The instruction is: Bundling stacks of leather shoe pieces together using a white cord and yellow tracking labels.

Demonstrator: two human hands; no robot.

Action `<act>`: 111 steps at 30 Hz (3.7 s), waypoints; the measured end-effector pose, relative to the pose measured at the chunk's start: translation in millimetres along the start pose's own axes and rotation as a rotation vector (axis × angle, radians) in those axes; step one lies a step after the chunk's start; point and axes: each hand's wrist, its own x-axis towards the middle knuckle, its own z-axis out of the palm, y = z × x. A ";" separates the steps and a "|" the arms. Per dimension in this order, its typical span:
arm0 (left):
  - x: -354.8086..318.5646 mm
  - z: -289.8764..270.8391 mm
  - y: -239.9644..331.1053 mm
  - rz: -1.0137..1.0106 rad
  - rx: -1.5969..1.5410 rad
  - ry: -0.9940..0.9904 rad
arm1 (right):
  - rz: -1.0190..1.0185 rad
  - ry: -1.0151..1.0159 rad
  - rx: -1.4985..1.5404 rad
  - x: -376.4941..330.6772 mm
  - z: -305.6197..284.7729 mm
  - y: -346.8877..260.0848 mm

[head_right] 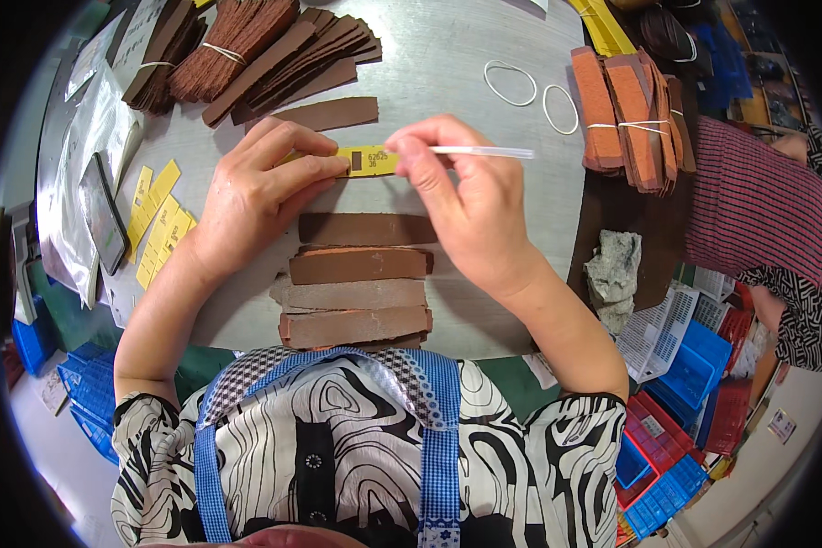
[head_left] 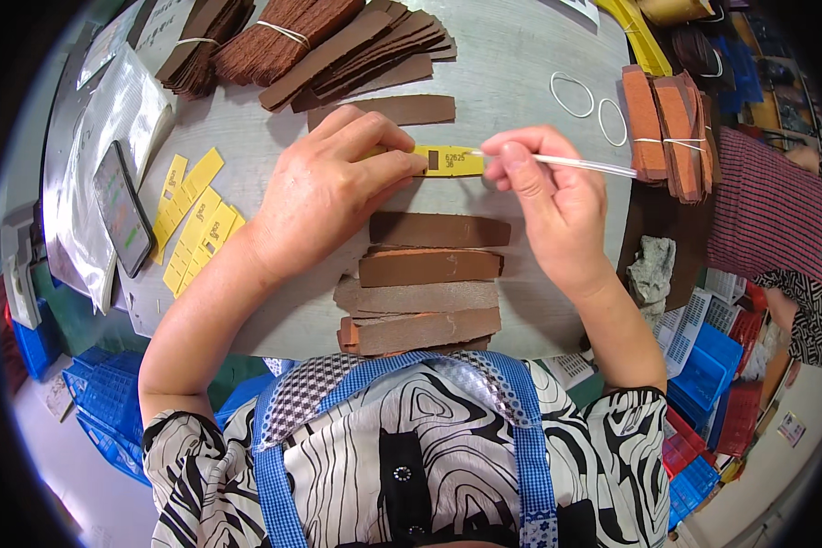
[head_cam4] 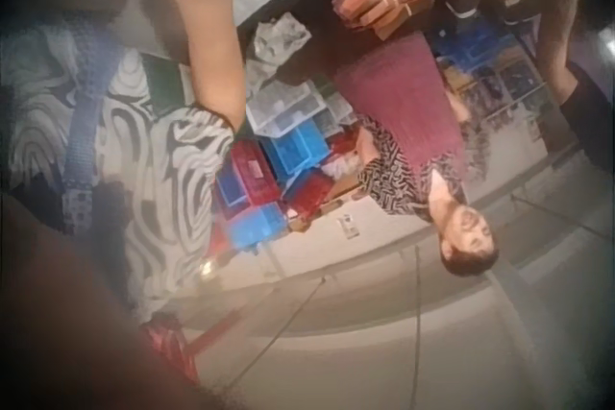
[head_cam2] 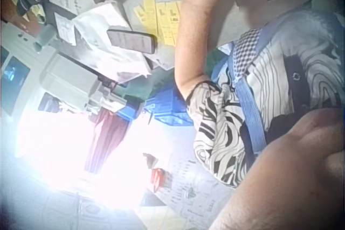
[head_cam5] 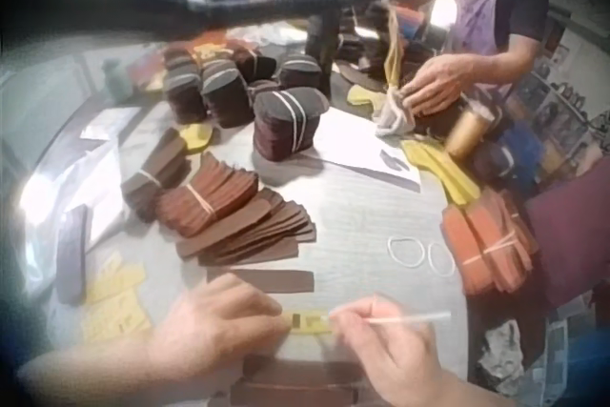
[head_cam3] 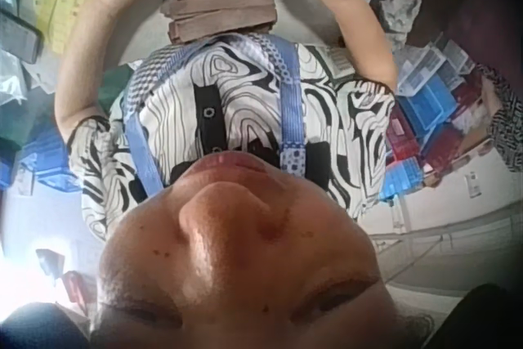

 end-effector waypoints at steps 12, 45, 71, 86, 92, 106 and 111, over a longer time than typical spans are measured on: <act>-2.0 2.8 -0.6 0.020 -0.029 0.026 | -0.356 -0.041 -0.461 12.1 23.2 -3.8; 9.3 -7.1 -23.6 -0.046 0.126 0.108 | -0.070 0.034 -0.074 49.2 9.3 8.8; 5.8 -5.5 -26.0 -0.020 0.114 0.096 | -0.189 -0.107 -0.116 87.1 36.2 -7.7; -25.7 -18.8 19.6 -0.067 -0.301 -0.157 | -0.830 0.022 -0.734 62.5 24.2 23.0; -22.9 -27.8 22.6 -0.112 -0.354 -0.200 | -0.679 0.027 -0.690 26.1 5.3 29.0; 6.5 -12.9 -9.6 0.049 -0.092 -0.071 | -0.050 0.085 0.079 -15.3 -18.1 15.1; 5.9 -5.0 -11.0 0.058 -0.045 -0.055 | 0.050 0.073 0.103 -14.1 -12.2 8.2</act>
